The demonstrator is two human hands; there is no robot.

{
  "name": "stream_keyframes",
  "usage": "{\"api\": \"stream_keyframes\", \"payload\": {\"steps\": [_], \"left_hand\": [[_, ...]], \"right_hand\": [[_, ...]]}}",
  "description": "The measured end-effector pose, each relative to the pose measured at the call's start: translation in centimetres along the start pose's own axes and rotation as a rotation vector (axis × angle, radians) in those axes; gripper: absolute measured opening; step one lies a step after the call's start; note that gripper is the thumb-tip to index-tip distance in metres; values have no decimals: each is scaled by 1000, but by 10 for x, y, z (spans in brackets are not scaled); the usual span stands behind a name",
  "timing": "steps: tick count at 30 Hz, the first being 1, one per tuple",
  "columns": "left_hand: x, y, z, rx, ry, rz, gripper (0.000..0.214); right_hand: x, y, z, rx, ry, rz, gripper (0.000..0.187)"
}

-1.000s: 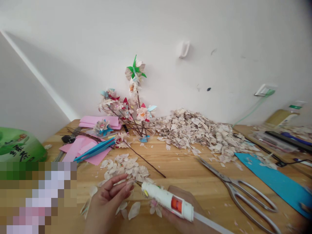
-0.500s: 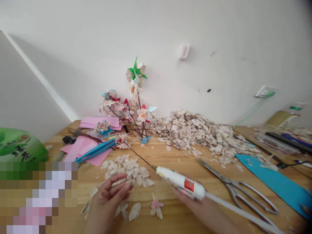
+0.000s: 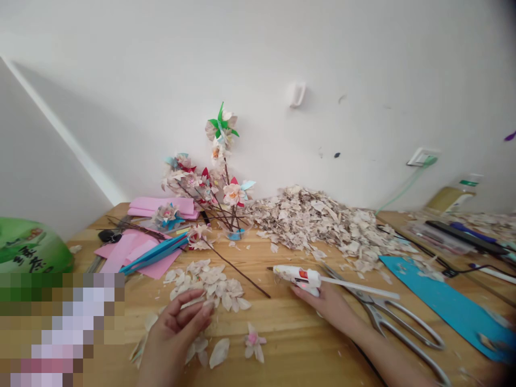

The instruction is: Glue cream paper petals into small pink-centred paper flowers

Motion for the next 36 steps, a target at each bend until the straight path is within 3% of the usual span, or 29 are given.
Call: {"api": "stream_keyframes", "payload": {"steps": [3,6,8,10,13,16,18,23,31,36], "left_hand": [[-1,1,0,-6,-1,-8,48],[-2,-1,-1,37,-40,-29,48],[-2,-1,1,21,-12,-9,49],[-1,-1,2,-11,39,31,51],[0,3,3,-39,110,72,55],[3,8,0,-41,151,77,53],[5,12,-2,-36,147,79,53],[7,14,-3,-7,131,68,54],[11,12,-9,15,197,104,53],[10,19,-12,62,199,158,49]], "right_hand": [[-5,1,-5,-17,46,-189,37],[-24,2,-24,23,-25,-472,37],[-35,11,-42,-22,-36,-630,28],[-34,27,-60,-90,47,-654,15],[-15,58,-74,-179,213,-510,14],[15,86,-72,-253,336,-312,29],[31,98,-66,-296,372,-245,29],[49,104,-55,-321,359,-203,25],[36,99,-53,-433,147,77,21],[45,88,-57,-318,187,409,18]]}}
Point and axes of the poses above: each hand's wrist, its own z-axis towards the middle knuckle, its own x-axis out of the palm, y = z × x, the point moved 5 cm from there along z, towards the middle knuckle, and after that the axes turned 3 degrees about -z, right-handed, at the moved point
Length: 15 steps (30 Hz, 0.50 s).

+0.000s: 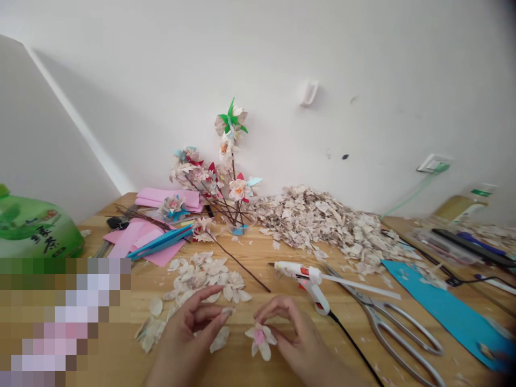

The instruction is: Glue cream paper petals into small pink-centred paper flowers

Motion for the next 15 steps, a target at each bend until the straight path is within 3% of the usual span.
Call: {"api": "stream_keyframes", "payload": {"steps": [4,8,12,15], "left_hand": [[0,4,-1,-10,30,44,47],[2,-4,-6,99,106,222,38],[9,-23,-17,452,194,497,39],[14,-37,-27,768,242,655,51]], "right_hand": [[5,-12,-4,35,-39,213,27],[0,-2,-4,-127,-46,47,25],[-7,22,-5,-372,-76,-110,36],[-10,33,-6,-447,-101,-109,42]]}}
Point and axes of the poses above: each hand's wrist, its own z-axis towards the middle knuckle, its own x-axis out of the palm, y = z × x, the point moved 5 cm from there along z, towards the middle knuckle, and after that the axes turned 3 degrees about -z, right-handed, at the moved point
